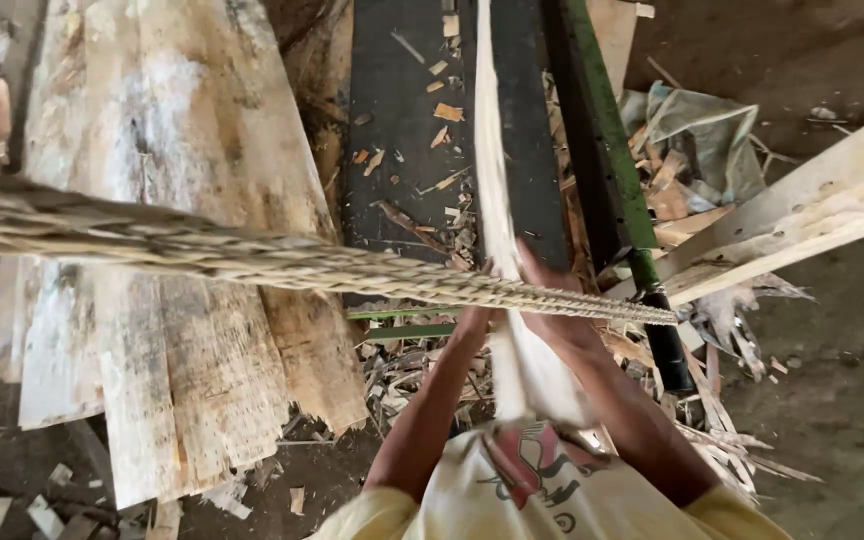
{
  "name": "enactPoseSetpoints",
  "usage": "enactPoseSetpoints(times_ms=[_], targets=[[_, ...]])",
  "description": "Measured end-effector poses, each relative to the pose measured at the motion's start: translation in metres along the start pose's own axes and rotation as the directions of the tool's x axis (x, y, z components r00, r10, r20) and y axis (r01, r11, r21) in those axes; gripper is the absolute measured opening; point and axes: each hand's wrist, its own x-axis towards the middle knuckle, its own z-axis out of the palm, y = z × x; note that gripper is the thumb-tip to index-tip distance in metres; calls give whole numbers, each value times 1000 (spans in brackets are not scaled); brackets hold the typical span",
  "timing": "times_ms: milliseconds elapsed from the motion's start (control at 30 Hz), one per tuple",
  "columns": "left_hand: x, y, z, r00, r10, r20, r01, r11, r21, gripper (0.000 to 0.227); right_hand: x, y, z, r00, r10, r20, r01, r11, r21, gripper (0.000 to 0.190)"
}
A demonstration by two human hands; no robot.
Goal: Trimming and cutting large sheets of wood bark using a large lever-mounted blade and a machete.
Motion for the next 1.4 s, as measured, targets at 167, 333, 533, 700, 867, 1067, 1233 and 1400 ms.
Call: enactPoseSetpoints(times_ms=[167, 333, 533, 700, 867, 1067, 1233, 1400], targets=[[18, -6, 10, 953, 20, 303, 191, 739, -646, 70, 67, -46, -27, 990, 114, 82, -109, 992, -62, 55], [-33, 56, 4, 958, -126, 258, 275, 661, -698, 74, 84, -17, 35, 926, -146, 349, 40, 955, 293, 94], [-70, 38, -39, 898, -250, 361, 438, 457, -774, 68, -42, 18, 54, 788, 129, 602, -456, 779, 430, 57], [-88, -67, 6, 867, -436, 241, 496, 712, -497, 65, -111, 28, -41, 885, 135, 446, -345, 834, 431, 50], [-102, -120, 53, 871, -464, 160, 490, 835, -249, 52, -190, 121, -13, 829, 327, 454, -521, 747, 413, 50], [-85, -111, 67, 961, 47, 273, -54, 998, 19, 53, -234, 239, 63, 626, 768, 136, -682, 454, 574, 49], [-131, -70, -16, 974, -181, 137, 197, 973, -121, 40, -265, 287, 114, 467, 543, 698, -653, -320, 686, 45], [-138, -120, -66, 996, 37, 82, -12, 958, -286, 27, -233, 210, 85, 756, 361, 546, -642, 243, 728, 34]])
